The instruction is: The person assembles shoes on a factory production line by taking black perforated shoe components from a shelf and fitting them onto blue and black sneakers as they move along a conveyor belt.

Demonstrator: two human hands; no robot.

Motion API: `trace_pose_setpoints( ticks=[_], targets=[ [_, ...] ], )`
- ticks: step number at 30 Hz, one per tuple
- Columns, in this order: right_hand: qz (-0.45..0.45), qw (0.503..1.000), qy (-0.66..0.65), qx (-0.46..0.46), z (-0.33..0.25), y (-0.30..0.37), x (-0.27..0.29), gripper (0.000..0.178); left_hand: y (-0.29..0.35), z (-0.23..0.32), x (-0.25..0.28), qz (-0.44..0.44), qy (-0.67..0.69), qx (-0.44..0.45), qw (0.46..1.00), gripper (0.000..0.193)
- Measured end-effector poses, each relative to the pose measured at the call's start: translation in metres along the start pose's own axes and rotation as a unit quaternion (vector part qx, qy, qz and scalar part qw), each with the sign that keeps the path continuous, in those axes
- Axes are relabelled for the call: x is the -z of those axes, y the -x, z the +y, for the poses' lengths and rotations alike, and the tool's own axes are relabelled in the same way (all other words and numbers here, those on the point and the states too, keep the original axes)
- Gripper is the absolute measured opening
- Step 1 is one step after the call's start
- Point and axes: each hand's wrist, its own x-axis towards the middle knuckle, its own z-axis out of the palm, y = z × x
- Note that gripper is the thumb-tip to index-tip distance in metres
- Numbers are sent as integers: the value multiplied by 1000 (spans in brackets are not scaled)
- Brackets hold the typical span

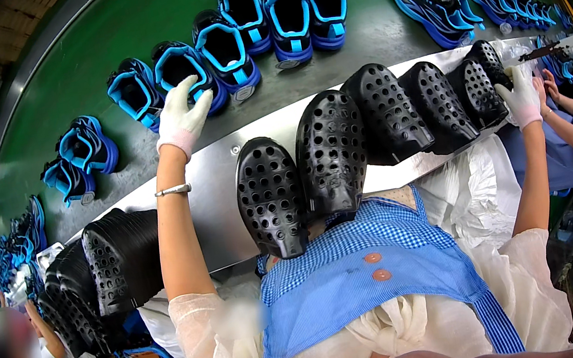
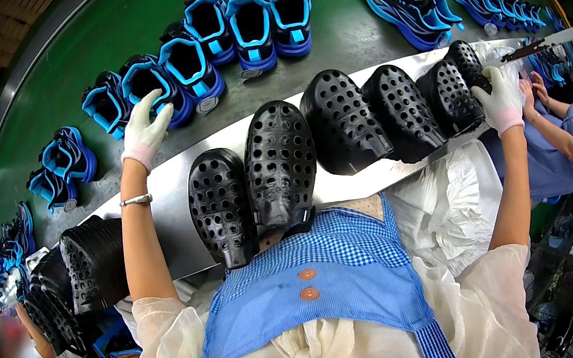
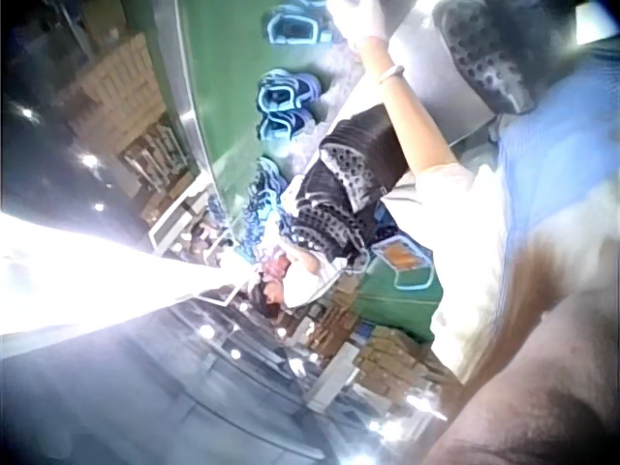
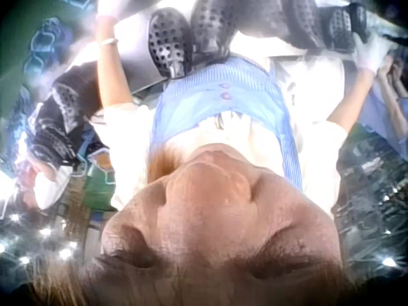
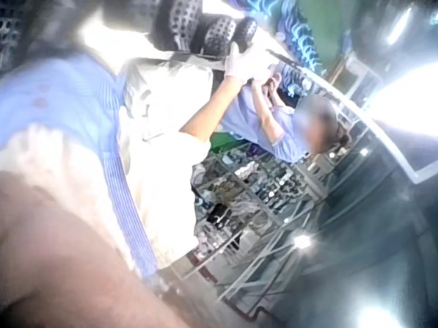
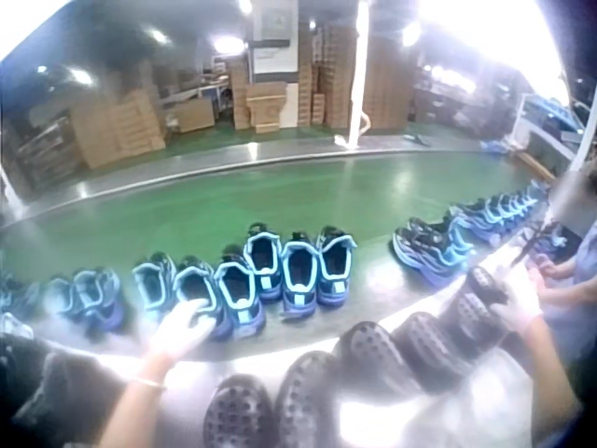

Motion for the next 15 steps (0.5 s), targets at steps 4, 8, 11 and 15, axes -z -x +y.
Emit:
trace_pose_setpoints(
  ticks=[4,8,11,15],
  targets=[
    [16,1000,1,-16,-1,-3,30,37,8,-4,5,27,30,-6,999,46],
    [89,994,-67,3,-74,-15,78,34,9,5,15,150,44,4,988,42],
    [100,970,-194,104,-170,-28,99,37,12,33,22,136,167,-32,976,39],
    [73,928,-209,299,-288,-39,107,39,25,77,23,-62,450,-42,890,50]
  ],
)
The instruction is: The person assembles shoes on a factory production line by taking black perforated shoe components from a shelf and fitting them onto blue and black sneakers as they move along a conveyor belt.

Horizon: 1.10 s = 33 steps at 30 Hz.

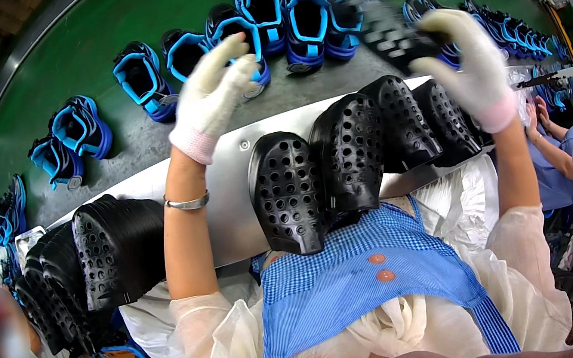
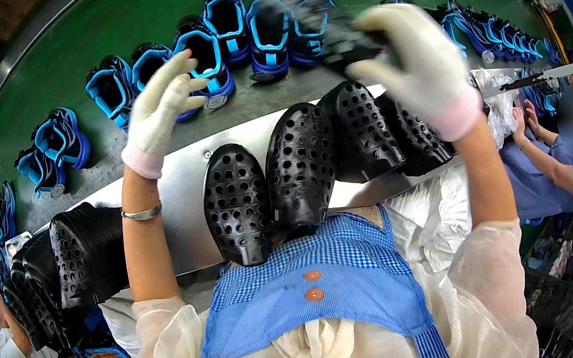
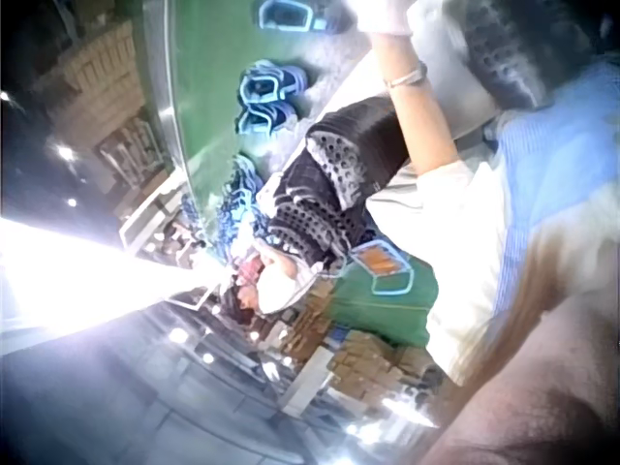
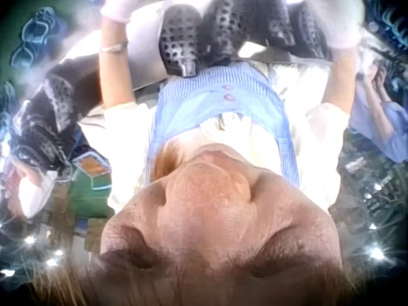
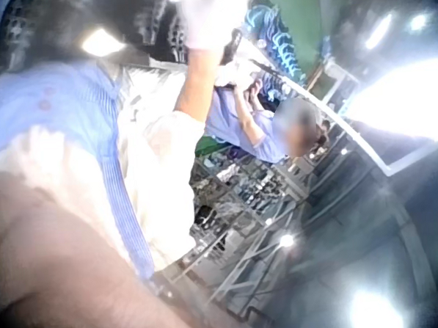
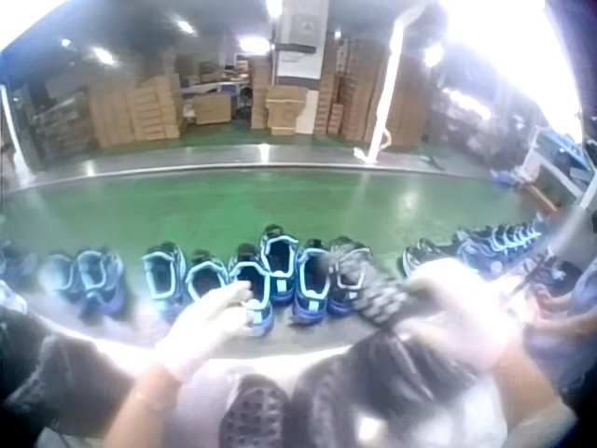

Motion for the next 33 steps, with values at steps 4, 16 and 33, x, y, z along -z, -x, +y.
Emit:
trace_pose_setpoints(
  ticks=[4,16,33],
  targets=[
    [-19,981,-95,166,-53,-42,-41,37,9,-10,-7,-154,294,-6,943,67],
    [-180,972,-113,96,-72,-78,-111,32,16,-35,10,64,337,3,939,40],
    [-423,903,-69,-24,-73,-186,-138,47,-2,-87,42,224,-438,-41,870,27]
  ],
)
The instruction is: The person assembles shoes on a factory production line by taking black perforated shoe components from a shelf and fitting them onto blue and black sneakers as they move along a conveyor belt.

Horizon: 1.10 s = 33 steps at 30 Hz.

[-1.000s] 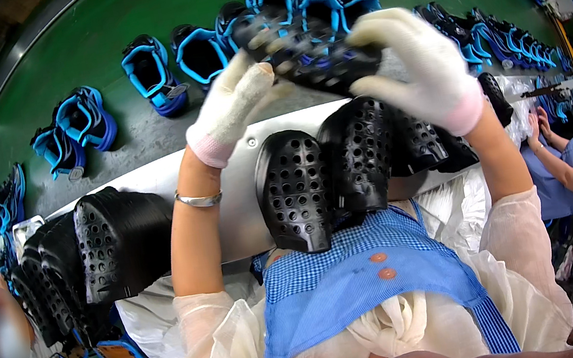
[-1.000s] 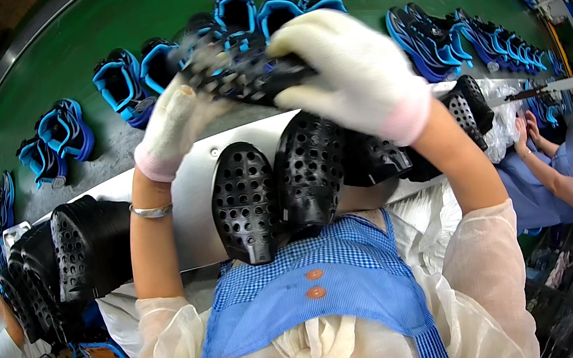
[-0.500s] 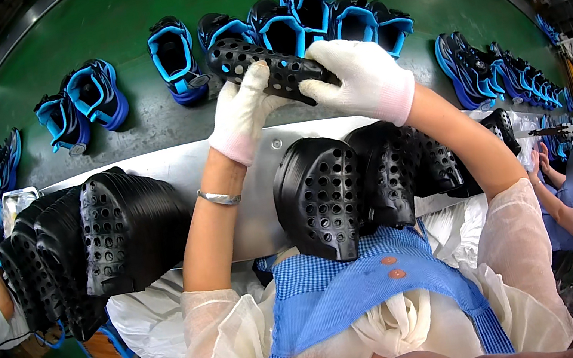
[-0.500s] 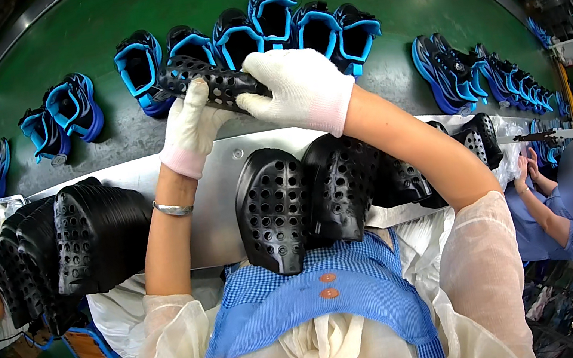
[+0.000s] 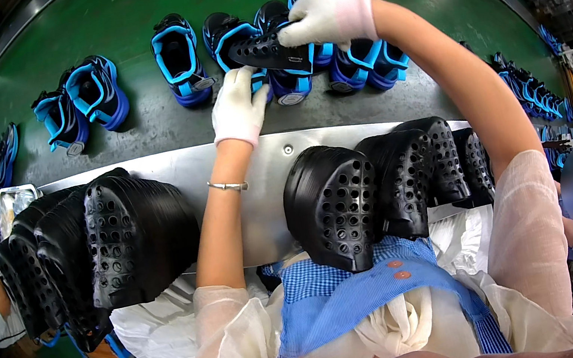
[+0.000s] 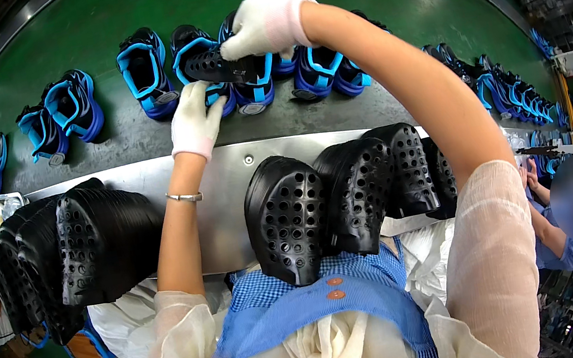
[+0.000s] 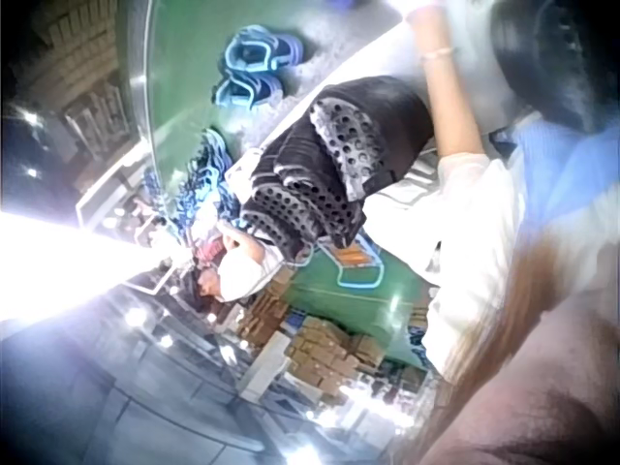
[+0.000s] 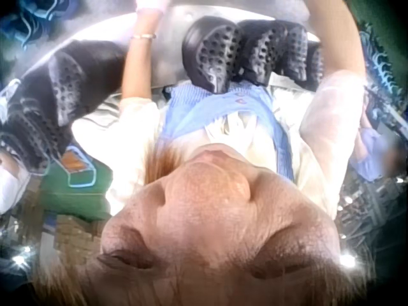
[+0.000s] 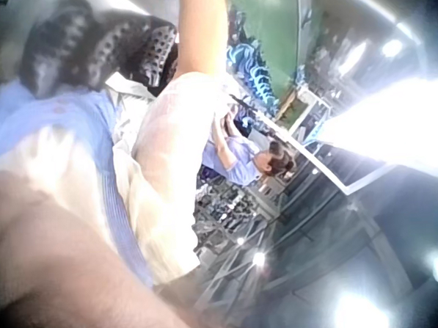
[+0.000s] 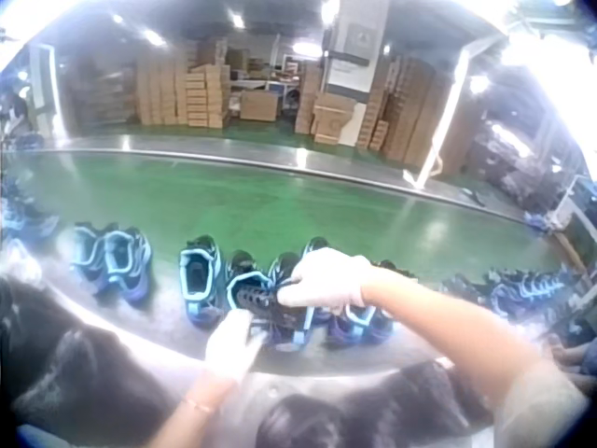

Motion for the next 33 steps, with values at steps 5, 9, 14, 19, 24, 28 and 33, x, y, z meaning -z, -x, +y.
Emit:
trace_pose_setpoints(
  ticks=[5,9,14,19,24,28,33],
  targets=[
    [3,994,104,-35,-21,-31,0,42,-13,9,-4,-38,-52,-13,998,23],
    [57,984,166,-22,-42,-54,-30,26,-17,4,-1,-64,-59,20,996,26],
    [68,984,161,-24,-39,-90,-72,26,-30,-2,8,-153,-93,62,982,33],
    [28,986,163,-17,-31,-100,-87,28,-44,0,9,-280,-118,114,946,39],
    [31,984,176,-24,-34,-121,-93,28,-52,2,12,-329,-138,130,925,41],
    [63,980,188,18,-28,-128,-96,25,-60,13,13,-357,-138,220,897,44],
    [5,970,237,55,-28,-110,-81,25,-60,11,12,-344,-190,189,900,40]
  ],
)
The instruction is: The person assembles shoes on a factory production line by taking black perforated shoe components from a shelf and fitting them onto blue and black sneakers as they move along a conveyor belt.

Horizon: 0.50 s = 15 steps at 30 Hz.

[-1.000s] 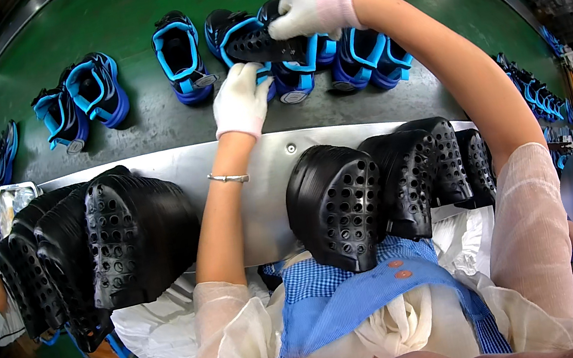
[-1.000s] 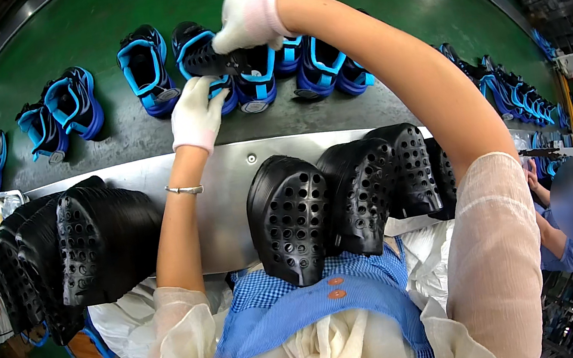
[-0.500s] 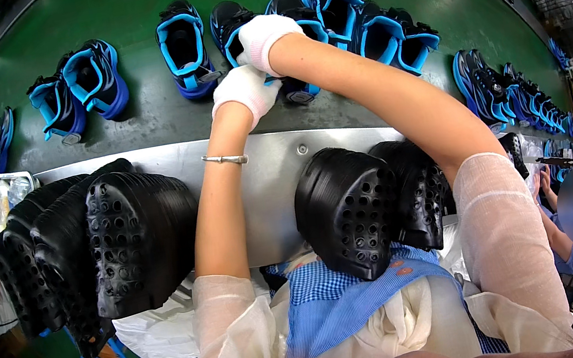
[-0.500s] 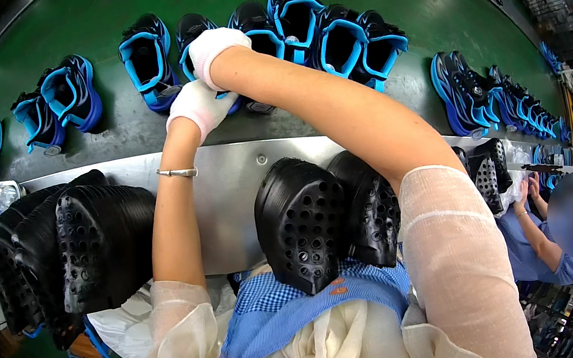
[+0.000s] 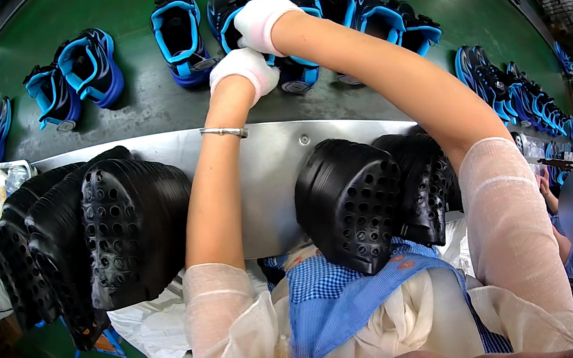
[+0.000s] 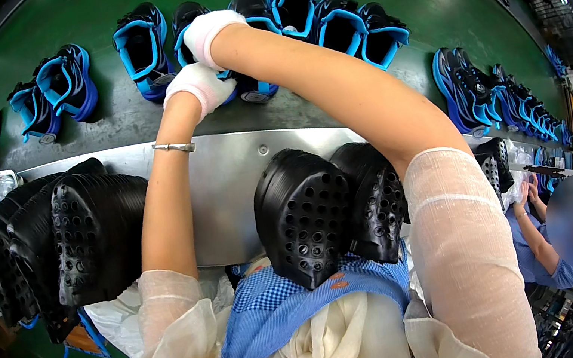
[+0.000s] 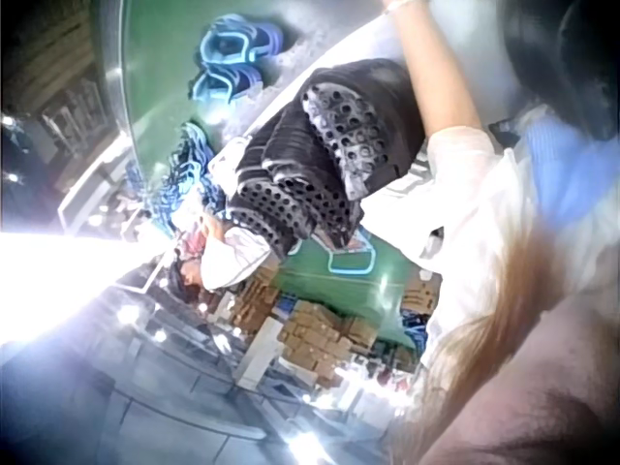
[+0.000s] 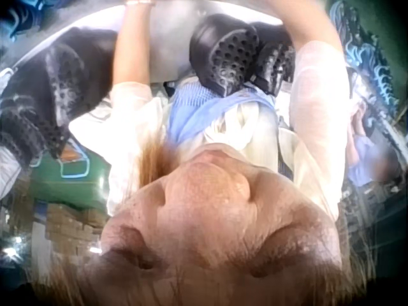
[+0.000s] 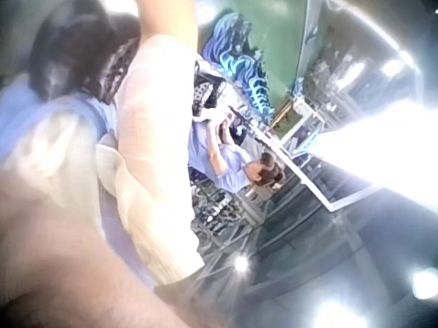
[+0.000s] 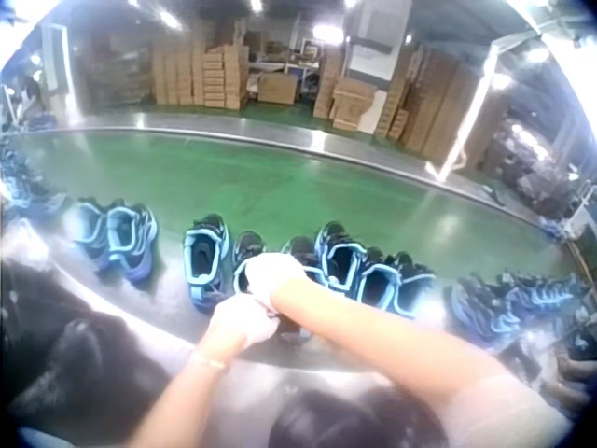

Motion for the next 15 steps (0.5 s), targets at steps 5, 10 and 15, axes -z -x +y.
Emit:
trace_pose_setpoints(
  ticks=[5,10,15],
  targets=[
    [-1,997,79,22,-10,18,14,23,2,0,-2,5,-4,4,1000,39],
    [54,994,96,14,3,9,0,24,-1,6,-2,13,-11,-14,1000,38],
    [75,994,76,15,2,12,-7,24,-5,6,-8,17,-24,1,1000,41]
  ],
)
